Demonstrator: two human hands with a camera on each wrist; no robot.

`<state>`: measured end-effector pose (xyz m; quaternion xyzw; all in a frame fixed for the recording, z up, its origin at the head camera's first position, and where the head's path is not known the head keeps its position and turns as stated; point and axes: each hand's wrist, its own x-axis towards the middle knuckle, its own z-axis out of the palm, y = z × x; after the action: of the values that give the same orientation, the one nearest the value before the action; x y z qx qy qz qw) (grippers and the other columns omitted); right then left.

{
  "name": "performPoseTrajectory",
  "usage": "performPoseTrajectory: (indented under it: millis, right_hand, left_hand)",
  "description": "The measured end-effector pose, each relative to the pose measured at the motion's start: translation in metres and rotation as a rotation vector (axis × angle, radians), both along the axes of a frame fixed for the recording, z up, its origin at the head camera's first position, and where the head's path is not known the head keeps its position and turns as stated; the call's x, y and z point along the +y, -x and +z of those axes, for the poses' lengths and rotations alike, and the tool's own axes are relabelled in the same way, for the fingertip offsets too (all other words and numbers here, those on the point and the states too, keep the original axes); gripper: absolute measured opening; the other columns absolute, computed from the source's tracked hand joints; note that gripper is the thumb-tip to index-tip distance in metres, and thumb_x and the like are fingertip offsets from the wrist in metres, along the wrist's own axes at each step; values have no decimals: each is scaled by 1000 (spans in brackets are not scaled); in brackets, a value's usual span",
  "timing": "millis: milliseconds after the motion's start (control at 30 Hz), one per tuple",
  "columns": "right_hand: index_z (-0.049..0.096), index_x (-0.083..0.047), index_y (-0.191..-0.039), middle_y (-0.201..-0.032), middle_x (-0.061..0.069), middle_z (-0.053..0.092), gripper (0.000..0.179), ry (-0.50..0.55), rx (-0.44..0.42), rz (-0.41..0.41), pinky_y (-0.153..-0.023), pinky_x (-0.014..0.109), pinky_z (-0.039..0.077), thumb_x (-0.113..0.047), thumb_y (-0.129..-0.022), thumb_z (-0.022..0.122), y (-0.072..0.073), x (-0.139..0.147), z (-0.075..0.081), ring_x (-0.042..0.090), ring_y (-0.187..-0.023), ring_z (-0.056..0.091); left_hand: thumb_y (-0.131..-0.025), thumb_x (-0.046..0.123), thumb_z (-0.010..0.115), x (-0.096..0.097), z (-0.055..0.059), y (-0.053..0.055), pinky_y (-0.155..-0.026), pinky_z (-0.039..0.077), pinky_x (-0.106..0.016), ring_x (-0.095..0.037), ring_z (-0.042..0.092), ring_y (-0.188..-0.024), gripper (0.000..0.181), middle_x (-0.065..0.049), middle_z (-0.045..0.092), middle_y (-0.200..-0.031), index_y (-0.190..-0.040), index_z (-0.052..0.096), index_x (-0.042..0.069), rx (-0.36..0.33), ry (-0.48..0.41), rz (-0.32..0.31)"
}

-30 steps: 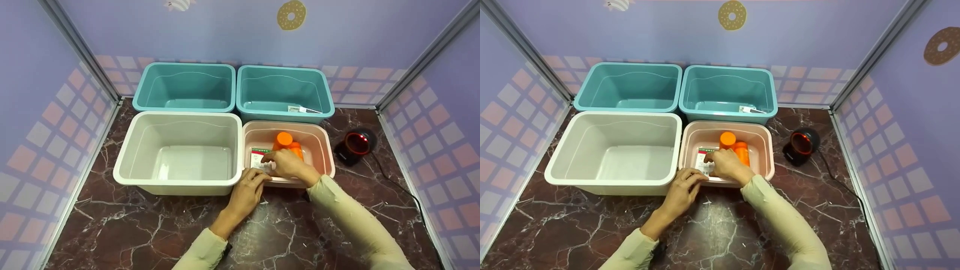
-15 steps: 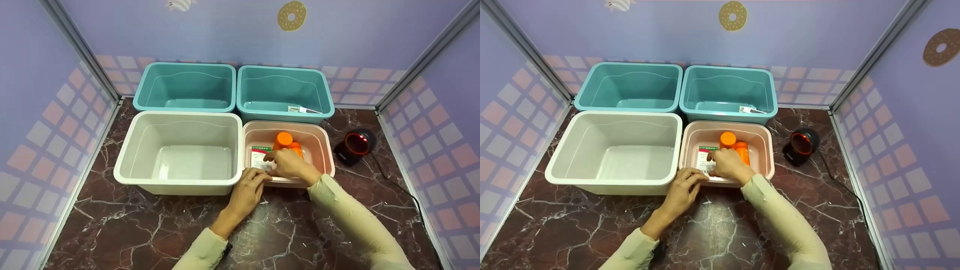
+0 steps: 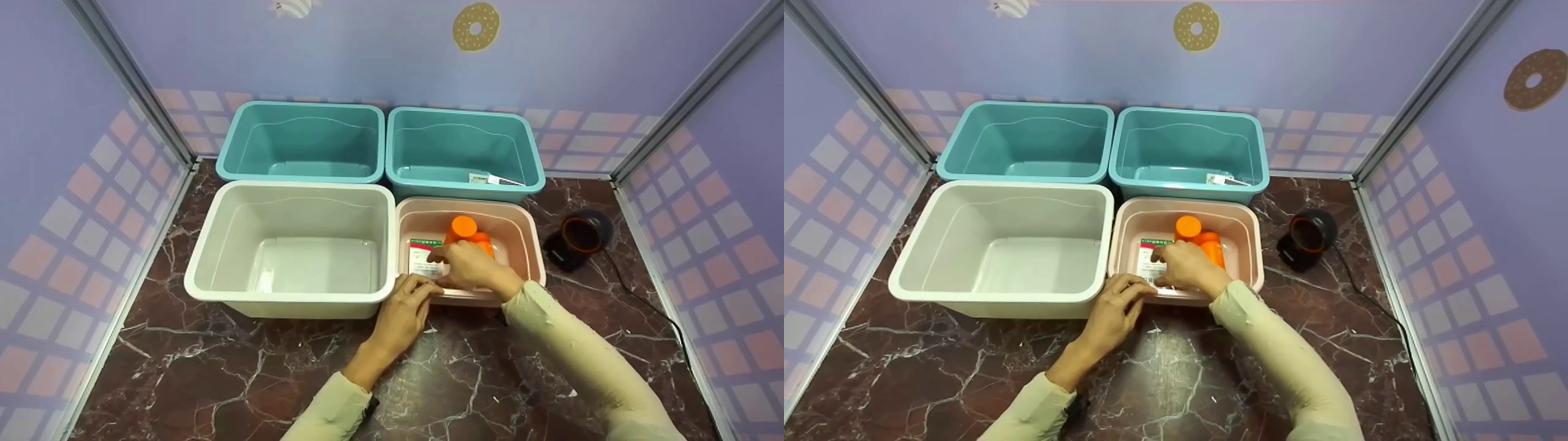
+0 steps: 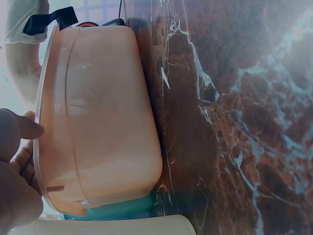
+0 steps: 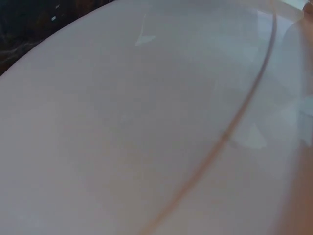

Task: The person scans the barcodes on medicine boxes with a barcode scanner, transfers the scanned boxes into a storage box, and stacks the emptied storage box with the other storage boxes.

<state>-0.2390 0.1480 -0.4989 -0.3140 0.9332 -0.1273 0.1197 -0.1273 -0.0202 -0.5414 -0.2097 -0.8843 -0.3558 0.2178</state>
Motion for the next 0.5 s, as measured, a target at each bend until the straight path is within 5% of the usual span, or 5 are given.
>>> performPoseTrajectory:
  millis: [267, 500]
  right_hand:
    - [72, -13, -115, -109, 8, 75, 41, -14, 20, 42, -85, 48, 58, -22, -76, 78, 0, -14, -2, 33, -96, 71]
    - [72, -7, -114, -106, 10, 75, 40, 93, -30, 118, -87, 42, 57, -9, -74, 75, 1, -21, -1, 29, -96, 70]
  left_hand:
    - [-86, 1, 68, 0, -1, -1, -93, 50, -27, -15, 58, -104, 27, 5, 65, -106, -104, 74, 20, -9, -3, 1]
    - [-88, 1, 67, 1, 0, -1, -97, 49, -29, -16, 58, -107, 27, 4, 64, -109, -105, 74, 20, -6, 10, -6]
